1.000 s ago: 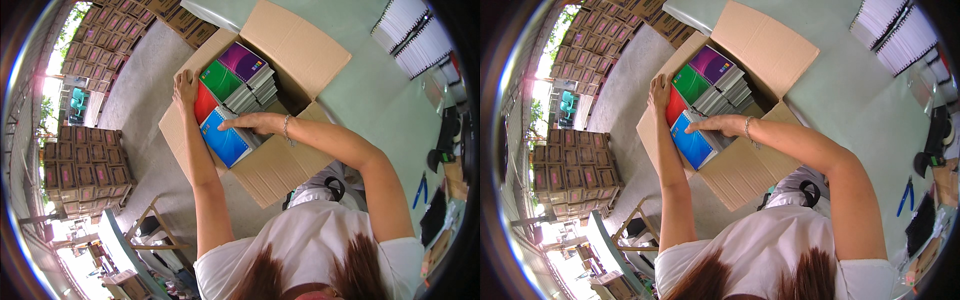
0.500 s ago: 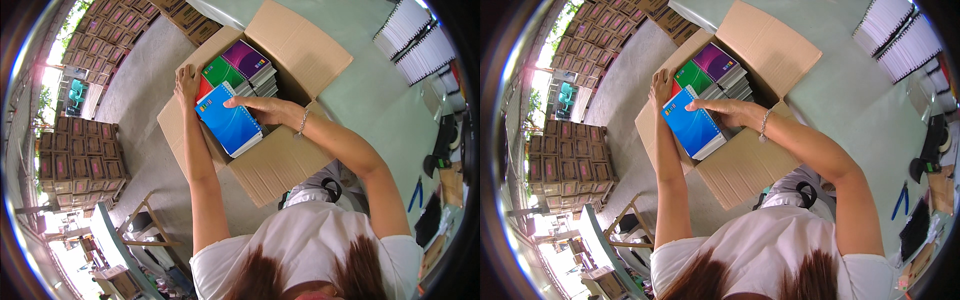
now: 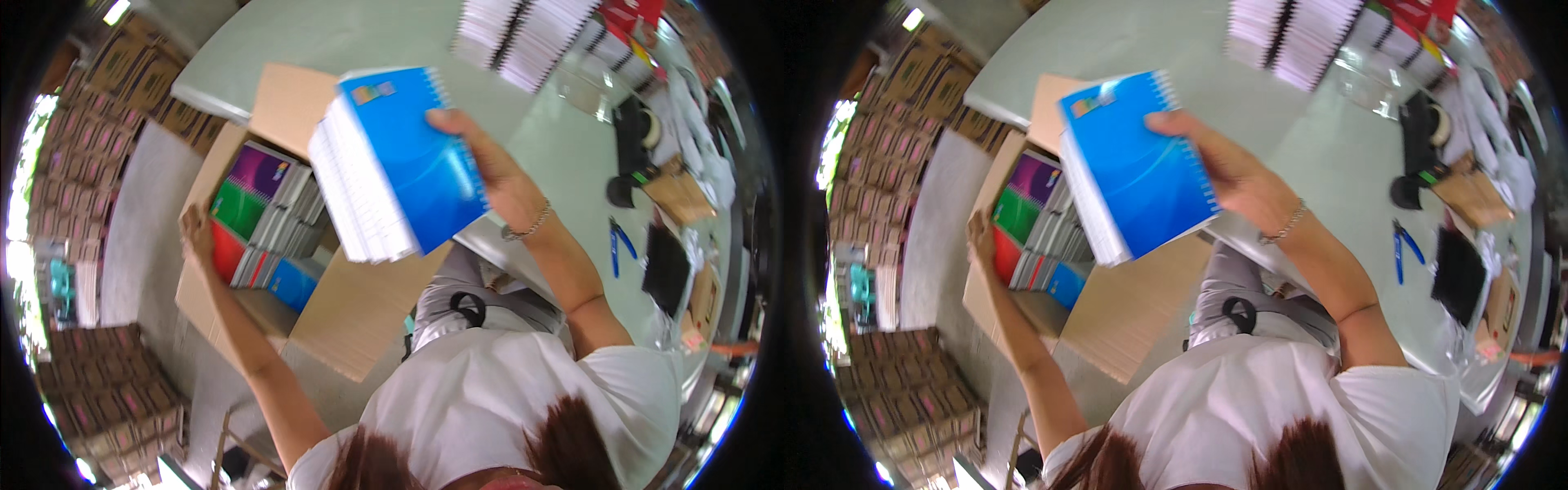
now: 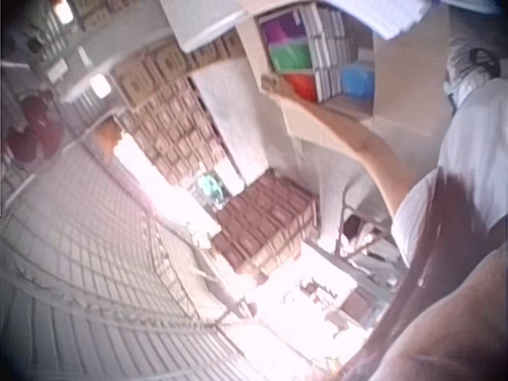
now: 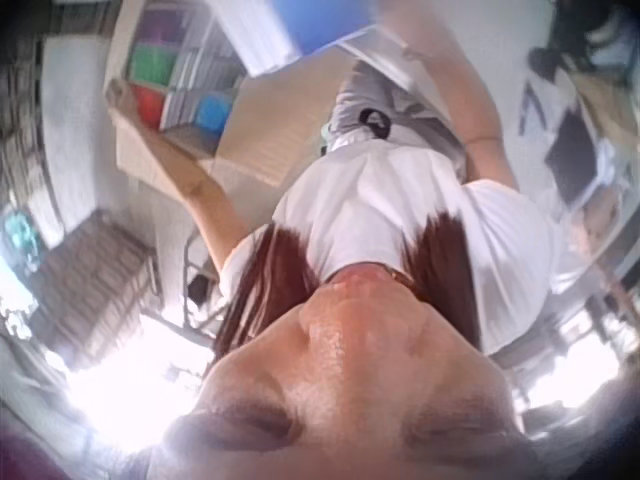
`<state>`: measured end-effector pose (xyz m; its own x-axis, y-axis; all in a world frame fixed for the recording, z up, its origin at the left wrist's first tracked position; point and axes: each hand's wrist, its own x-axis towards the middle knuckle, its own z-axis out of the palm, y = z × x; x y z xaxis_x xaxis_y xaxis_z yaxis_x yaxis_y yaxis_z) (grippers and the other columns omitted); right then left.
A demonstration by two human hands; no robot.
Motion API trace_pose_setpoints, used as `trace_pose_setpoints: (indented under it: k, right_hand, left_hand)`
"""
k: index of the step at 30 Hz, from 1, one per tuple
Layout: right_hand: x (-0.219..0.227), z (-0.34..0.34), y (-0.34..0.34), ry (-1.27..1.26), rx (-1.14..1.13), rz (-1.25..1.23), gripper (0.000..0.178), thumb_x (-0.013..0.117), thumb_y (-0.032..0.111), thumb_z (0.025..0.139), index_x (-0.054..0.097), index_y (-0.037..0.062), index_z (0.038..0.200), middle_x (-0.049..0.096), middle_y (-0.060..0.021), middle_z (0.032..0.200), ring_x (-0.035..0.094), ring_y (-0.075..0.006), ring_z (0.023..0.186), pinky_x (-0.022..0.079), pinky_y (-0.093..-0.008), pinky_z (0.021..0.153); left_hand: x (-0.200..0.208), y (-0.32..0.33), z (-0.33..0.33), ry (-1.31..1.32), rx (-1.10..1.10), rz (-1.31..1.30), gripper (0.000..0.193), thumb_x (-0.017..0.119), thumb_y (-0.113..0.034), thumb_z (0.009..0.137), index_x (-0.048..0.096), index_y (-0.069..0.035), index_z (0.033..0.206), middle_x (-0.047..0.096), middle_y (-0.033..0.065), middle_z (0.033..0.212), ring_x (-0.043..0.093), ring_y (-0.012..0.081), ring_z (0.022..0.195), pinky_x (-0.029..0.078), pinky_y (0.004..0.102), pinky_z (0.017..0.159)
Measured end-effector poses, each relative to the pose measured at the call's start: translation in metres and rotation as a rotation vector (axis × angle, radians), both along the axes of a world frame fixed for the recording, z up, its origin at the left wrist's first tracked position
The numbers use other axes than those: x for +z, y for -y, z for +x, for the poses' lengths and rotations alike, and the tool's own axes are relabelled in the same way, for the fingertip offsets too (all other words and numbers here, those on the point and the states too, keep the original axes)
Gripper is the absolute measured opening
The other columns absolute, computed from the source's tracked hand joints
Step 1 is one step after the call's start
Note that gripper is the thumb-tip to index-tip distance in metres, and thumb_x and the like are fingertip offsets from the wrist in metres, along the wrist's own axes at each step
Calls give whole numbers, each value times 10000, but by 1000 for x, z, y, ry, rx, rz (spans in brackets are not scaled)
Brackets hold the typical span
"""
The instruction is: The person uses blue pliers to clip the spiral binding of a stack of notebooks and then places the notebooks into a cardboard box.
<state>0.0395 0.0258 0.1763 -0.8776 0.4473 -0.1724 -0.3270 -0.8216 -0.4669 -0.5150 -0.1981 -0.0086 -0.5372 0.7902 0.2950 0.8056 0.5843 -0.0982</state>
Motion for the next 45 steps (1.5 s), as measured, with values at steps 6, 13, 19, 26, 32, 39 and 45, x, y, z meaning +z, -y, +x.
trace_pose_setpoints:
  k: [6,13,19,26,32,39,45]
  right_hand:
    - [-33,188,-68,309,-683,397,529,678,395,945,597,9,1298,705,-115,1178,706,-199,989,572,-326,914]
    - [-51,313,-140,705,-840,340,657,824,446,805,596,48,1275,681,-94,1122,673,-215,979,575,-409,877]
    - [-81,365,-192,836,-782,220,728,851,575,687,636,135,1225,648,-84,1168,606,-272,1049,472,-542,909]
    - [-72,382,-210,986,-596,250,749,827,563,727,602,123,1290,654,-104,1203,614,-280,1078,478,-532,960]
    - [-68,386,-220,1241,-505,538,618,717,449,908,546,52,1350,656,-123,1253,650,-263,1095,502,-428,1010]
    - [-25,193,-139,1279,-943,1687,450,609,239,1011,554,30,1406,634,-129,1339,630,-193,1111,477,-322,979]
    - [-64,-86,11,303,310,1290,381,653,300,989,682,-16,1201,721,-101,1022,663,-145,856,547,-293,785]
  left_hand:
    - [26,-42,55,284,289,137,705,388,-706,964,490,-229,1474,468,53,1523,507,345,1342,427,491,1073]
    - [33,-41,55,294,294,132,755,379,-727,952,482,-202,1485,466,68,1526,499,347,1349,420,486,1082]
    - [32,-45,55,312,263,134,751,381,-717,957,480,-196,1488,463,75,1529,488,349,1358,407,475,1095]
    - [29,-46,54,315,265,128,746,368,-715,963,474,-201,1493,459,82,1530,475,342,1369,399,475,1100]
    - [5,-26,19,259,156,164,583,432,-540,1022,460,-207,1499,466,117,1518,455,336,1382,380,467,1134]
    - [28,-45,65,235,281,220,710,458,-712,931,566,-205,1415,501,102,1492,514,342,1338,443,482,1071]
    - [35,-39,68,262,307,234,746,469,-723,921,573,-170,1409,521,98,1478,516,314,1341,451,470,1062]
